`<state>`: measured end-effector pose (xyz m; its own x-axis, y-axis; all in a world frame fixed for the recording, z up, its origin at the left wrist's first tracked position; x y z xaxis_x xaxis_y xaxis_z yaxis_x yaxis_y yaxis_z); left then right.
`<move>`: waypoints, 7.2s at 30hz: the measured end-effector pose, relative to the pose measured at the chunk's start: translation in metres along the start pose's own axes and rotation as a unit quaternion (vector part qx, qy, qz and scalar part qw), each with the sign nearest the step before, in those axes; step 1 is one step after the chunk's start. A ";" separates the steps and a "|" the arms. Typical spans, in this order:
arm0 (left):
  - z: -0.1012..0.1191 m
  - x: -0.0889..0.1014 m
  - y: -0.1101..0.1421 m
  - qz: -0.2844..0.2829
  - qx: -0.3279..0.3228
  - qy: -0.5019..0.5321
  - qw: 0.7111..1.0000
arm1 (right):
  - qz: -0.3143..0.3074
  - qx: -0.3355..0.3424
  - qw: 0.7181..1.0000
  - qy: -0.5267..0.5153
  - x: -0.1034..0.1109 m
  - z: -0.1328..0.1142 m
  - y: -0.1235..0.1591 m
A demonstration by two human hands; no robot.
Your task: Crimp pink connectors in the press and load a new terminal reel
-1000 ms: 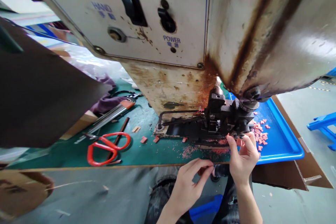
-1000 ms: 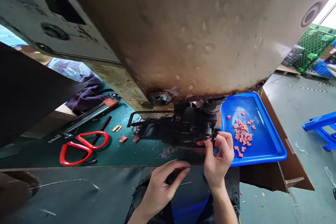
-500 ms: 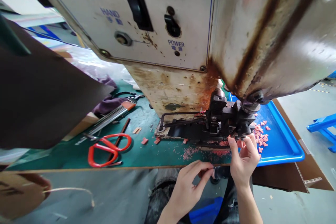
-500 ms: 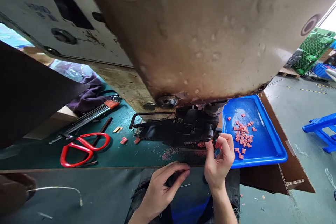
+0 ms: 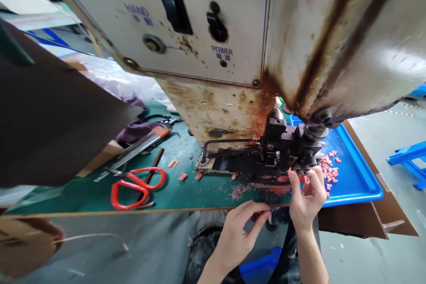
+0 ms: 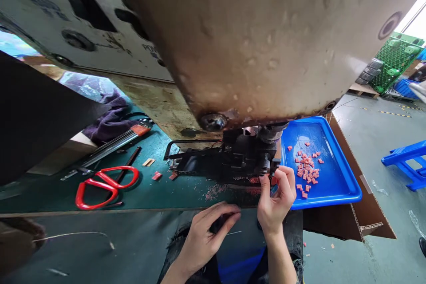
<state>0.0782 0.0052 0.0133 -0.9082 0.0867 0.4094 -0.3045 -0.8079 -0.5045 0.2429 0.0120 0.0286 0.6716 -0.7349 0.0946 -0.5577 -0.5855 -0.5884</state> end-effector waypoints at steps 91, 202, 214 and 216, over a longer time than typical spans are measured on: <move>0.046 0.040 0.007 0.067 0.133 0.167 0.975 | -0.264 0.019 0.952 -0.151 0.028 -0.056 0.029; -0.014 0.016 0.003 0.036 -0.059 -0.097 0.993 | 0.010 0.006 0.998 0.058 -0.001 -0.010 -0.005; -0.025 0.050 0.000 0.107 -0.016 -0.176 0.978 | 0.045 0.136 0.989 0.030 0.038 -0.029 0.010; -0.035 0.059 -0.004 0.133 -0.005 -0.237 0.962 | 0.040 0.141 0.989 0.026 0.044 -0.033 0.011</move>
<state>0.0159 0.0339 0.0134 -0.7217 -0.4001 0.5649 -0.0847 -0.7590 -0.6456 0.2497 -0.0378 0.0532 0.6010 -0.7956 0.0761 -0.4442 -0.4116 -0.7957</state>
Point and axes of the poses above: each hand's wrist, its own y-axis away from the middle knuckle, its own x-axis out of the back of the hand, z = x × y, the point moved 2 cm from there along -y, towards the middle knuckle
